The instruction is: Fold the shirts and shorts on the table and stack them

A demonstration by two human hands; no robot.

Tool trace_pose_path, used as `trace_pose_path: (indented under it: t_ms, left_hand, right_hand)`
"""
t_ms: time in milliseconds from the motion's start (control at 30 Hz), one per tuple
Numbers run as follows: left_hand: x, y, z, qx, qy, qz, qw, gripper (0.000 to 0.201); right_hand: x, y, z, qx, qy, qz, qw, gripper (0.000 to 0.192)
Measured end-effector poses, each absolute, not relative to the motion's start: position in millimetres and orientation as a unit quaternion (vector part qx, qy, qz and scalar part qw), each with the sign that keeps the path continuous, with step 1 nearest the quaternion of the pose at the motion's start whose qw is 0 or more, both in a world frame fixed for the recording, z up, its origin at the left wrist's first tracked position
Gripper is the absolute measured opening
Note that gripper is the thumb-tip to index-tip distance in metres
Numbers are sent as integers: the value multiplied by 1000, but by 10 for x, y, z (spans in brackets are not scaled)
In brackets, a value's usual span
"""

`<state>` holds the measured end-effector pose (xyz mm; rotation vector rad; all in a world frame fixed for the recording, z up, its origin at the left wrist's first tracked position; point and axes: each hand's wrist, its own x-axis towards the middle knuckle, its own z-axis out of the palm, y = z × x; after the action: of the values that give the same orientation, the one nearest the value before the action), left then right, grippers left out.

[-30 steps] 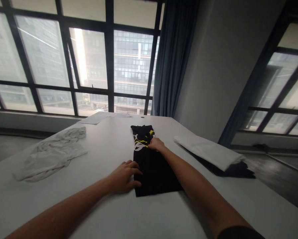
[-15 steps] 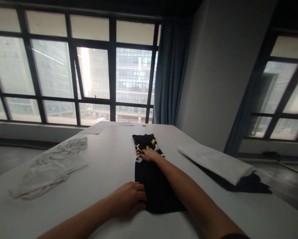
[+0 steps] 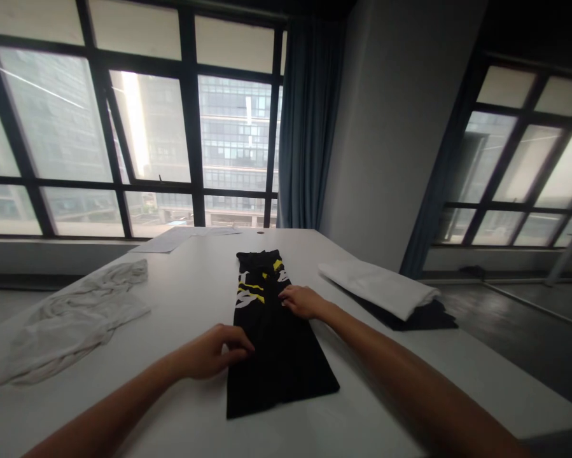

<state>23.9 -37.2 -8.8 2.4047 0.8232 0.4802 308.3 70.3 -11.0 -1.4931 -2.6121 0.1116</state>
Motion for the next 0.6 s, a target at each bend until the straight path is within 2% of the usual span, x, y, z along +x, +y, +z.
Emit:
trace_pose_path:
  t_ms: [100,233,367,500,600]
  left_hand:
    - [201,-205,-56,917,314,135,205,25]
    - [155,-67,3,923,327,59,191,34]
    - [138,-155,-20,915,330,60,224,37]
    - [199,-292,-109,929,283,115,210,13]
    - [239,-326,-130,930,265,146,207,19]
  right_hand:
    - [3450,436,-35,-500,-862,70,48,48]
    - [3673,195,2,-449,-879,135,93,54]
    - [3683,69,6,-400,-893,193,71,45]
    - [3668,37,-5,-363,-903,220,72,29]
    - [3703,23,-1,-336,-906,238,101,18]
